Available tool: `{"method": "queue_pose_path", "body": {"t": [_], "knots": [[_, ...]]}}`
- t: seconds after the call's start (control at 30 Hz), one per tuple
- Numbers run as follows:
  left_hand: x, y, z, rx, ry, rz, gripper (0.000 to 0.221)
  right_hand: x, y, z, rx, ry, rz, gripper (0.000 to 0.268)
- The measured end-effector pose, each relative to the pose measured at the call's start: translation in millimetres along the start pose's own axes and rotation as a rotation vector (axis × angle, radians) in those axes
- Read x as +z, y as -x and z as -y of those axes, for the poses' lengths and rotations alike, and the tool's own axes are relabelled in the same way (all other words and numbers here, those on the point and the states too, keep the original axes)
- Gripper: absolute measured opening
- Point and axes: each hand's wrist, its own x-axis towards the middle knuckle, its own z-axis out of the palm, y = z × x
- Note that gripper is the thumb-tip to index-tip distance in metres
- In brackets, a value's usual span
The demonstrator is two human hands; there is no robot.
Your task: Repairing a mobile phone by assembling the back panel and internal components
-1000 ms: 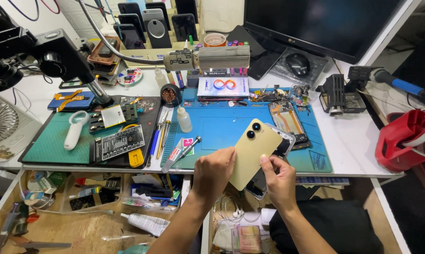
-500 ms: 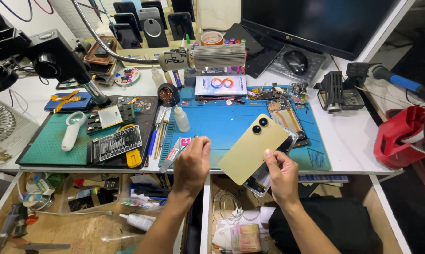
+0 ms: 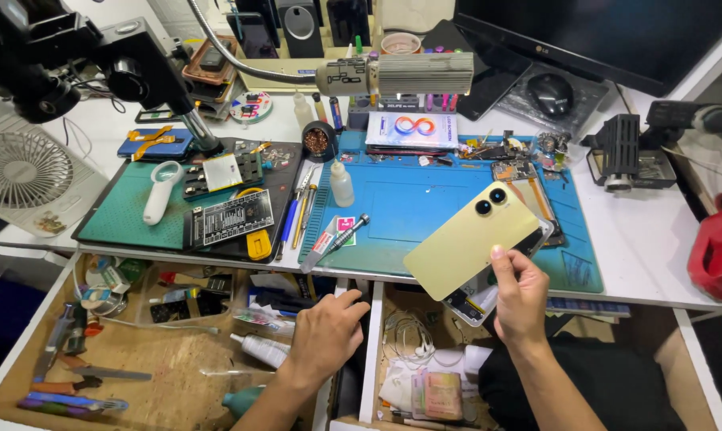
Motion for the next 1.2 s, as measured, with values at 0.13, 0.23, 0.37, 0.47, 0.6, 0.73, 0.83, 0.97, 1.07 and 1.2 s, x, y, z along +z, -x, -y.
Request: {"method": "queue_pose_path", "body": {"t": [0.13, 0.23, 0.37, 0.47, 0.6, 0.73, 0.83, 0.97, 1.07, 1.2], "knots": [[1, -6, 2, -0.027, 0.016, -0.124, 0.023, -1, -2, -3, -0.003, 0.01, 0.003, 0.035], [-16, -15, -5, 0.018, 0.075, -0.145, 0.028, -2, 0, -1, 0.028, 0.021, 0.006, 0.034], [-40, -39, -30, 0.048, 0.251, -0.413, 0.038, 2, 1, 1, 0.048, -0.014, 0.018, 0.034], [-44, -55, -58, 0.129, 0.287, -0.436, 0.088, 5, 4, 3, 0.059, -0.042, 0.042, 0.035], [-36, -79, -89, 0.085, 0.21, -0.364, 0.124, 8, 6, 5, 0.096, -0.145, 0.066, 0.031], [-39, -96, -99, 0.155, 0.255, -0.54, 0.057, 5, 3, 4, 0.14, -0.25, 0.058, 0.027], [-21, -104, -102, 0.215, 0.272, -0.61, 0.033, 8, 5, 9, 0.105, -0.149, 0.036, 0.027], [-4, -109, -108, 0.216, 0.209, -0.754, 0.019, 14, 10, 16, -0.002, 0.031, -0.011, 0.036], [-14, -105, -115, 0.195, 0.195, -0.78, 0.012, 9, 9, 11, 0.004, 0.079, 0.006, 0.037], [-18, -105, -117, 0.172, 0.15, -0.763, 0.017, 8, 9, 11, 0.016, 0.096, 0.026, 0.042]]}}
